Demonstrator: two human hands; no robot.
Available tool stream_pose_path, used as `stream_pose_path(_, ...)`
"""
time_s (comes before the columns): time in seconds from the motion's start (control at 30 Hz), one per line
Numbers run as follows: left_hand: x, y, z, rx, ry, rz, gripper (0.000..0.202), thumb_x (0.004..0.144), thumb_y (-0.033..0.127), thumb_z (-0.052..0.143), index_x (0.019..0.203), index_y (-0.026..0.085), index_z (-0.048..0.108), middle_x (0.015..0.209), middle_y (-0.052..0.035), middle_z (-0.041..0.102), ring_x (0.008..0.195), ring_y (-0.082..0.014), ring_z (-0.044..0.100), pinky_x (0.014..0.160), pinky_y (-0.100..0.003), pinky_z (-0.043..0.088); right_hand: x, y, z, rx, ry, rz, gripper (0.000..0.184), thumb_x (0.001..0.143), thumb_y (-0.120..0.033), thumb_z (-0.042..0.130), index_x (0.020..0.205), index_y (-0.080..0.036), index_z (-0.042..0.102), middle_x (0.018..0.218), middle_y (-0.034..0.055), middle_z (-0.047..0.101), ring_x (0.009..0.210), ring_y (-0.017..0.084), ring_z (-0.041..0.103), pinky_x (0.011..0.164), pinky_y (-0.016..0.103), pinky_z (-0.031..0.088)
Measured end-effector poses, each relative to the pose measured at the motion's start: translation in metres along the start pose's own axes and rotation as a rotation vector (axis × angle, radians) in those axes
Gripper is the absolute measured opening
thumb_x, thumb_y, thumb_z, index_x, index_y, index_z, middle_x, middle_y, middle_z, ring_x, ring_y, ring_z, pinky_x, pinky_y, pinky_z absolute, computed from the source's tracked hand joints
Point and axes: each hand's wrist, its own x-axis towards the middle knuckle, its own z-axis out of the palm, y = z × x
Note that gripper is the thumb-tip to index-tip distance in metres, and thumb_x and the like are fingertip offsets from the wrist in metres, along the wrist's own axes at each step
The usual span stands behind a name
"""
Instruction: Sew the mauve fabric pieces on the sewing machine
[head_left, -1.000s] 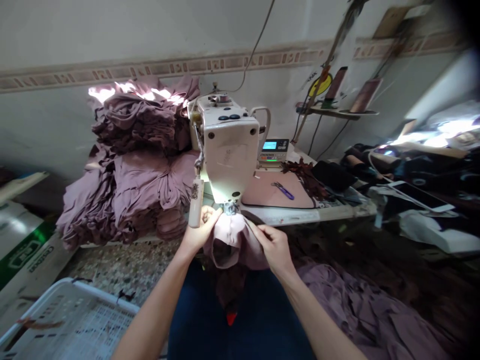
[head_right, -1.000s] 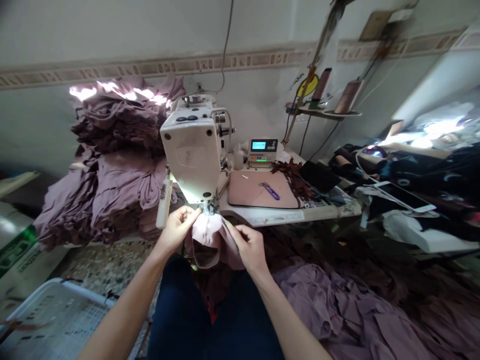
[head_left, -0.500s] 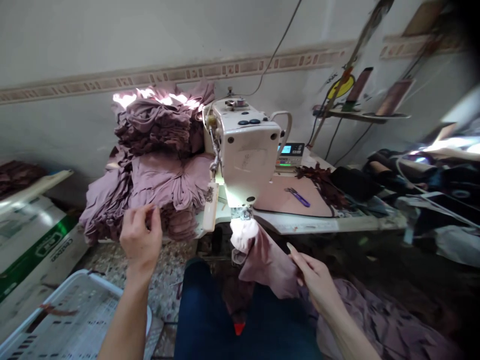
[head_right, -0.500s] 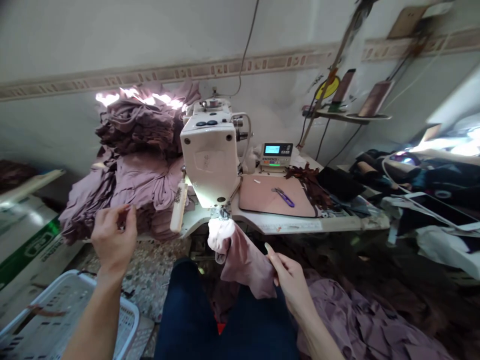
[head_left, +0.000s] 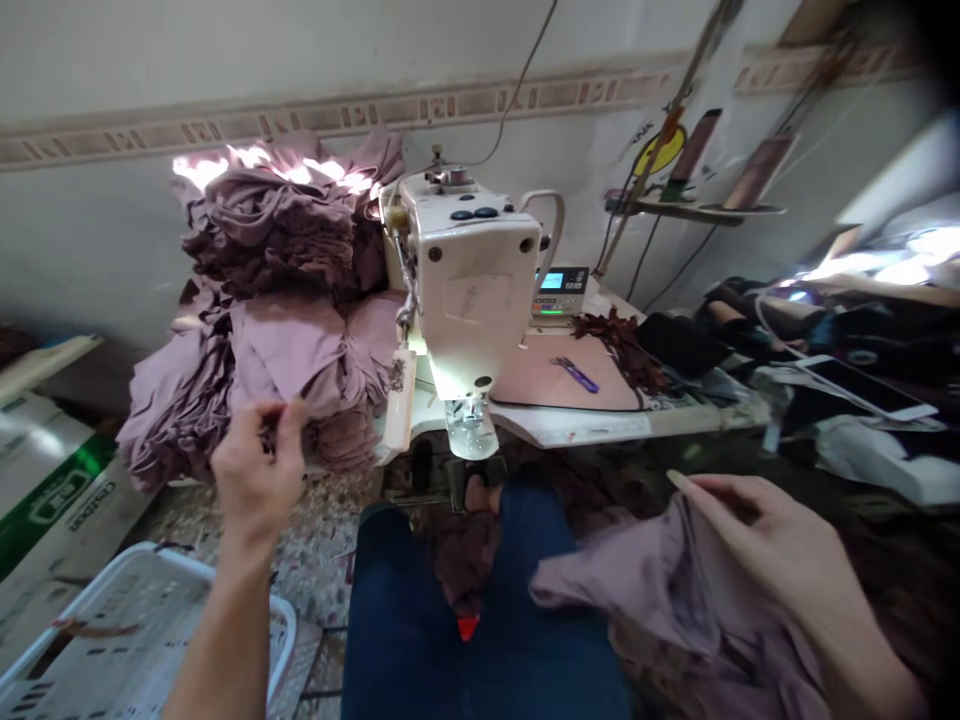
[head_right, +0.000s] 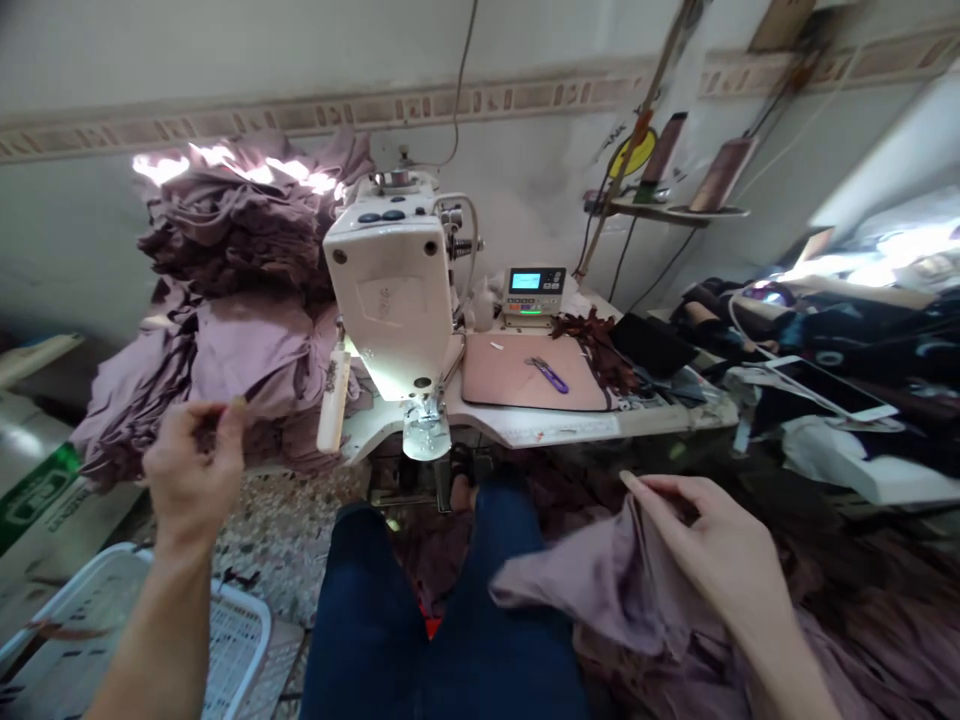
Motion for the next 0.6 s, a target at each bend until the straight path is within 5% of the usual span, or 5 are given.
stream_pose_path(0.2, -0.095, 0.072, 0.031, -0.606, -0.317, -0.236, 0.025, 0.105, 0.045, 0.064, 0.110, 0.021, 0.068, 0.085, -0.0038, 0.075, 0.073, -0.0176, 0.070, 0.070, -0.026, 0.055, -0.073, -0.041, 0.072, 0.350, -0.603, 0.045, 0.048, 0.082, -0.065, 0.084, 0.069, -0.019, 0.081, 0.058, 0.0057, 0.069, 0.056, 0.021, 0.063, 0.056, 0.031, 0.050)
stream_pose_path(0.3, -0.137, 0.087, 0.056, -0.866, -0.524, -0.452, 0.036, 0.102, 0.048, 0.069, 0.121, 0.019, 0.071, 0.094, -0.0065, 0.078, 0.081, -0.0191, 0.073, 0.076, -0.027, 0.058, -0.134, -0.070, 0.130, 0.499, -0.792, 0.046, 0.047, 0.069, -0.052, 0.098, 0.100, -0.018, 0.086, 0.095, 0.0095, 0.083, 0.064, 0.019, 0.068, 0.054, 0.027, 0.050)
stream_pose_path(0.37, -0.157, 0.083, 0.069, -0.938, -0.630, -0.534, 0.037, 0.098, 0.049, 0.073, 0.116, 0.016, 0.077, 0.103, -0.0106, 0.081, 0.091, -0.0229, 0.075, 0.084, -0.030, 0.060, -0.160, -0.081, 0.160, 0.612, -0.933, 0.042, 0.055, 0.074, -0.048, 0.095, 0.118, -0.020, 0.080, 0.106, 0.0083, 0.081, 0.069, 0.019, 0.069, 0.055, 0.026, 0.051)
stream_pose_path(0.43, -0.169, 0.070, 0.074, -0.938, -0.726, -0.574, 0.038, 0.094, 0.049, 0.077, 0.112, 0.016, 0.081, 0.109, -0.0131, 0.082, 0.099, -0.0264, 0.076, 0.089, -0.033, 0.060, -0.168, -0.084, 0.178, 0.664, -0.964, 0.048, 0.039, 0.085, -0.052, 0.085, 0.103, -0.019, 0.078, 0.090, 0.0051, 0.078, 0.070, 0.020, 0.068, 0.058, 0.026, 0.052)
stream_pose_path(0.6, -0.163, 0.032, 0.066, -0.890, -1.091, -0.424, 0.039, 0.090, 0.050, 0.083, 0.109, 0.016, 0.083, 0.109, -0.0122, 0.081, 0.096, -0.0254, 0.074, 0.081, -0.031, 0.058, -0.129, -0.077, 0.168, 0.449, -0.874, -0.159, 0.045, 0.089, -0.051, 0.082, 0.062, -0.019, 0.066, 0.069, 0.0020, 0.063, 0.065, 0.017, 0.056, 0.058, 0.026, 0.042)
